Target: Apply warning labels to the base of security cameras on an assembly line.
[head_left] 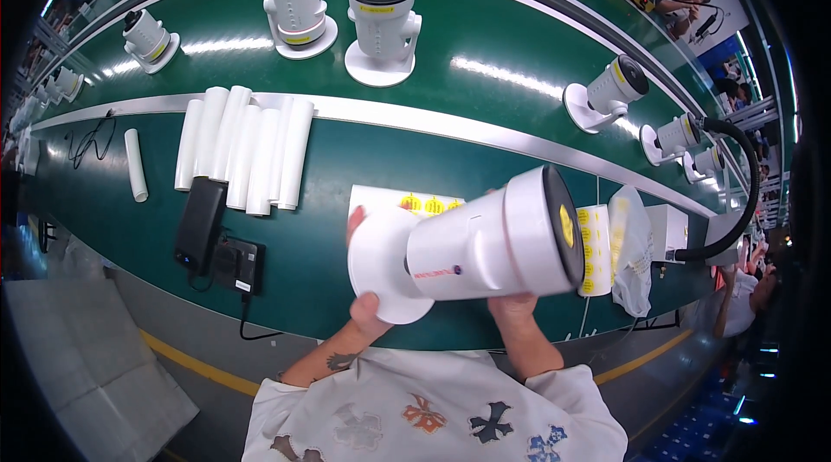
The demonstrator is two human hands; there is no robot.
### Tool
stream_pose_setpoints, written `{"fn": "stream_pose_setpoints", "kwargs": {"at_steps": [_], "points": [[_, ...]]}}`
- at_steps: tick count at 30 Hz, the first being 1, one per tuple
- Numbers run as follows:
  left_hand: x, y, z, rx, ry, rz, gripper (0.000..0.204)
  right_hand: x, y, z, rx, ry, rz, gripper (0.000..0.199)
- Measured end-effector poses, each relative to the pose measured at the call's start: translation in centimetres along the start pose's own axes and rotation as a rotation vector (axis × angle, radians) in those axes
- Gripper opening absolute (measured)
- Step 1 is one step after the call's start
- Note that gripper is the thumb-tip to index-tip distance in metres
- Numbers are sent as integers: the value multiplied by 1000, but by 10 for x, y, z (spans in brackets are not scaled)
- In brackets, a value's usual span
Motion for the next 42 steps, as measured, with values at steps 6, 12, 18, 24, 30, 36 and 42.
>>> {"fn": "stream_pose_setpoints", "kwargs": {"at_steps": [6,12,18,24,30,36,42], "points": [[-10,5,-3,-781,-228,-947,127,12,26,-12,-296,-48,23,128],[-12,-3,-10,-458,-289,-707,143,5,24,-13,-537,-24,-204,122],[28,15,-33,-217,-181,224,144,-5,10,-2,-721,-254,-224,124],[24,10,-22,236,-205,671,124,-10,6,4,-603,-446,39,126],[23,-18,-9,-116,-273,-6,103,-8,19,11,-623,-279,17,125],[12,-19,-5,-199,-482,-322,91,-3,-6,16,-575,-388,-223,136],[-8,34,-4,-612,-703,-590,92,21,5,55,-725,-487,-774,124]]}}
Point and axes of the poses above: each hand's wrist, its own x-axis away from the middle knuckle, its own z-axis out of the back of the hand, y = z × x, the point moved 2 cm from there along -x, towards the middle knuckle, and after that the axes turned 12 degrees about y, right-handed, at the moved point
